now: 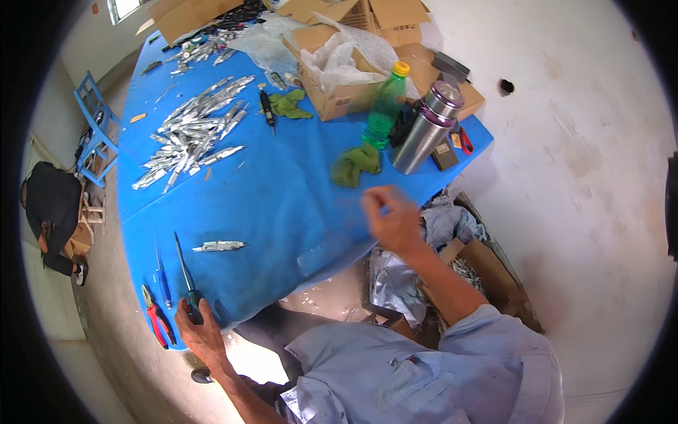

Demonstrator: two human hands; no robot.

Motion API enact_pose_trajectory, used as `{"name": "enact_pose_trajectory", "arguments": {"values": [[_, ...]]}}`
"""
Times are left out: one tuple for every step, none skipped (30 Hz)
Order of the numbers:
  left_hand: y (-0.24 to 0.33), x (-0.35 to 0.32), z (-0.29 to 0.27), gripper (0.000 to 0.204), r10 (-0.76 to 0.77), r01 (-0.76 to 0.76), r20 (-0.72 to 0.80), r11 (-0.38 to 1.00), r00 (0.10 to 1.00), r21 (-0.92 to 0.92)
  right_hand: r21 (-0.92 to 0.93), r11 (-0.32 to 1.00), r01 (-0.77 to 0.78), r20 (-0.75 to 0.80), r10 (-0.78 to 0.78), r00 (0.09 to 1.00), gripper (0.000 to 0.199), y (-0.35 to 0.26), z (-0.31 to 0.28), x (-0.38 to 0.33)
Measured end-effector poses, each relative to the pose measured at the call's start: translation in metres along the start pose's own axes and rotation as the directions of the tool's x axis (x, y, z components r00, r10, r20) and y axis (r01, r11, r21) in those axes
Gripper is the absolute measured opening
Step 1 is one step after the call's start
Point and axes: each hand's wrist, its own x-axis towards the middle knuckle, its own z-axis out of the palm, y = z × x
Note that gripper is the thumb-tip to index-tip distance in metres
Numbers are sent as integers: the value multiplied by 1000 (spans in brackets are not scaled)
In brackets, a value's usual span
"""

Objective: The person attaches small metal components to a central aluminum frame, using pliers and a screwdriver to secure them before measuring the final assembly with a caliper.

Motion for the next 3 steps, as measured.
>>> {"name": "enact_pose_trajectory", "arguments": {"values": [[-5,0,-2,53,-38,38,15,999,999,-18,-85,992,-92,-85,85,993,13,31,-18,-1],[-7,0,-2,54,-73,74,33,997,997,-38,-165,968,-190,-178,160,971,13,63,-36,0],[-6,2,0,56,-104,107,50,992,993,-62,-172,965,-198,-192,165,967,13,64,-43,-3]]}}
